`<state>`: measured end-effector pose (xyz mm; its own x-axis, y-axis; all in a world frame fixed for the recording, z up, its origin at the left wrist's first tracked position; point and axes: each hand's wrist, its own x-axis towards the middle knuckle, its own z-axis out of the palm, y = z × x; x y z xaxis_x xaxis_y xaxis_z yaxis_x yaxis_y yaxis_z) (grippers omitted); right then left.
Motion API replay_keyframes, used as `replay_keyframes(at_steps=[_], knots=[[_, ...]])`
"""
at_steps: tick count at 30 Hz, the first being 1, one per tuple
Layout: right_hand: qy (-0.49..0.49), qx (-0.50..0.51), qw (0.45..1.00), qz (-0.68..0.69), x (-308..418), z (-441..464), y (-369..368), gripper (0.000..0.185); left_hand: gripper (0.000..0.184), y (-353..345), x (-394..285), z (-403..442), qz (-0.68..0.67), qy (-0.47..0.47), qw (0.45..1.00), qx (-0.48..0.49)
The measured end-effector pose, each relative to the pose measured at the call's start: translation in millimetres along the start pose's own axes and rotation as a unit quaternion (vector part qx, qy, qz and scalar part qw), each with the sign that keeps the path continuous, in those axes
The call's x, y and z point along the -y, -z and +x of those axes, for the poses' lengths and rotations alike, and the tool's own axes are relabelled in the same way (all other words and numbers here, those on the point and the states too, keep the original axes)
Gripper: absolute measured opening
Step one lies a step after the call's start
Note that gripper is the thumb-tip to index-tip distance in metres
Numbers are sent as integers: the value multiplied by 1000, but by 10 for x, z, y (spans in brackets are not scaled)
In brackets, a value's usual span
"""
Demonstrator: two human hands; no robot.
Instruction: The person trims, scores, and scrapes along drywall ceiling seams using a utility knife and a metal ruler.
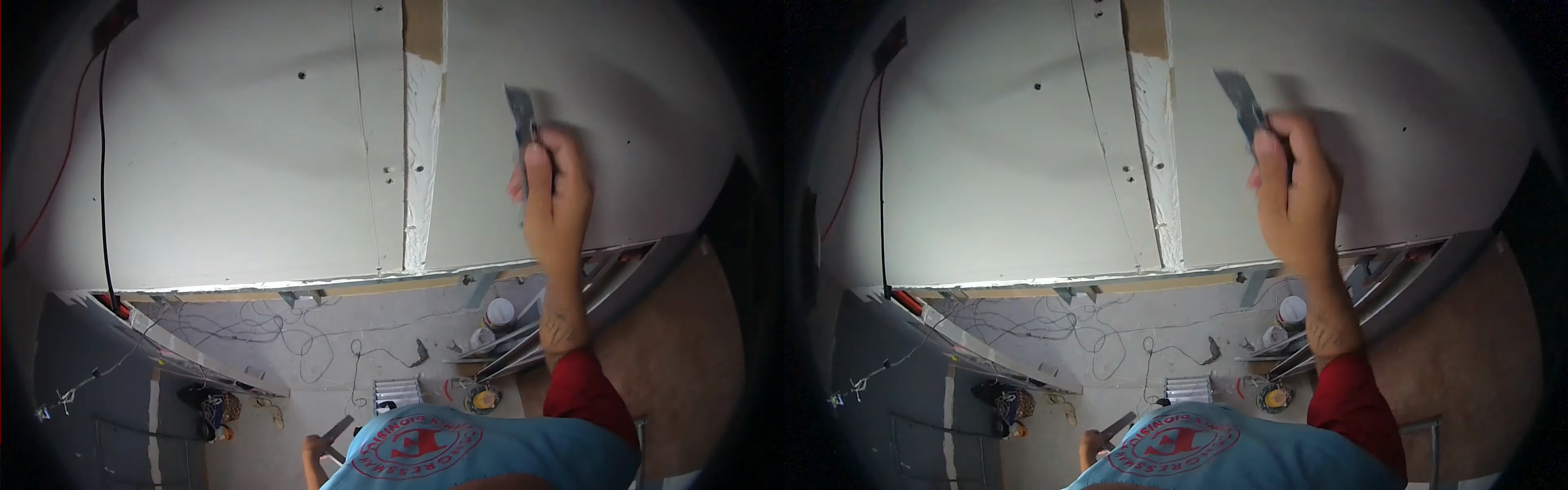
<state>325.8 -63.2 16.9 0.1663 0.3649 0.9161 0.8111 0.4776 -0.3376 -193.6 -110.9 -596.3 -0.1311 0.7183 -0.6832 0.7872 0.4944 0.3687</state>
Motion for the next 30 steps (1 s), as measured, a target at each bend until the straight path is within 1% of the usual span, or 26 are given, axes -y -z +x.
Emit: replay_keyframes(at_steps=[2, 3, 4, 5, 6, 8, 10, 11, 12, 13, 14, 16, 17, 18, 20, 21, 22, 24, 25, 26, 28, 29, 30], knots=[[-145, 5, 978, 149, -56, -450, -139, 24, 42, -125, -145, 121, 92, -45, 993, -57], [-207, 32, 953, 219, -69, -727, -230, 21, 37, -119, -254, 79, 108, -76, 989, -73], [-267, 57, 918, 286, -74, -1048, -349, 19, 33, -27, -511, -21, 124, -107, 983, -88], [-326, 90, 890, 305, -72, -1410, -514, 20, 29, 16, -698, -40, 122, -132, 978, -101], [-383, 154, 854, 318, -128, -1799, -658, 22, 25, 27, -901, -53, 119, -157, 974, -114], [-496, 225, 761, 354, -126, -2557, -948, 22, 20, 208, -1312, -236, 137, -259, 949, -117], [-564, 266, 671, 400, -112, -3197, -1068, 17, 20, 371, -1668, -347, 170, -355, 913, -103], [-566, 260, 665, 412, -63, -3347, -1058, 17, 19, 459, -1879, -466, 162, -384, 905, -87], [-613, 228, 605, 455, -26, -3485, -1023, 17, 19, 529, -2076, -605, 156, -411, 895, -70], [-653, 196, 539, 494, -4, -3607, -983, 16, 18, 571, -2241, -698, 180, -438, 879, -52], [-632, 185, 535, 530, -34, -3720, -931, 23, 19, 591, -2400, -779, 202, -465, 861, -34], [-668, 192, 505, 512, 106, -3521, -746, 38, 15, 594, -2693, -983, 203, -481, 853, 3], [-640, 237, 539, 494, 133, -3470, -683, 48, 14, 584, -2807, -1063, 203, -500, 842, 18], [-636, 237, 536, 501, 125, -3515, -666, 48, 14, 551, -2887, -1111, 202, -521, 829, 33], [-590, 242, 575, 513, 122, -3654, -630, 52, 22, 431, -2939, -1061, 217, -565, 795, 41], [-589, 206, 595, 507, 123, -3717, -644, 50, 22, 422, -3022, -1168, 234, -580, 779, 39], [-581, 207, 602, 508, 72, -3731, -617, 50, 23, 408, -3079, -1283, 186, -588, 786, 40], [-521, 171, 739, 391, -33, -3687, -493, 51, 26, 327, -3095, -1226, 196, -596, 777, 40], [-479, 129, 798, 341, -91, -3599, -437, 52, 27, 242, -3050, -1070, 178, -605, 774, 62], [-440, 147, 845, 267, -93, -3295, -239, 53, 27, 262, -3088, -1095, 176, -607, 773, 58], [-350, 97, 916, 170, -286, -2973, -52, 51, 28, 349, -3181, -1216, 169, -560, 811, 15], [-282, 42, 949, 135, -435, -2839, -20, 47, 30, 403, -3221, -1170, 163, -557, 814, 16], [-237, 48, 967, 78, -584, -2681, 98, 44, 33, 502, -3284, -1151, 149, -580, 801, 3]])
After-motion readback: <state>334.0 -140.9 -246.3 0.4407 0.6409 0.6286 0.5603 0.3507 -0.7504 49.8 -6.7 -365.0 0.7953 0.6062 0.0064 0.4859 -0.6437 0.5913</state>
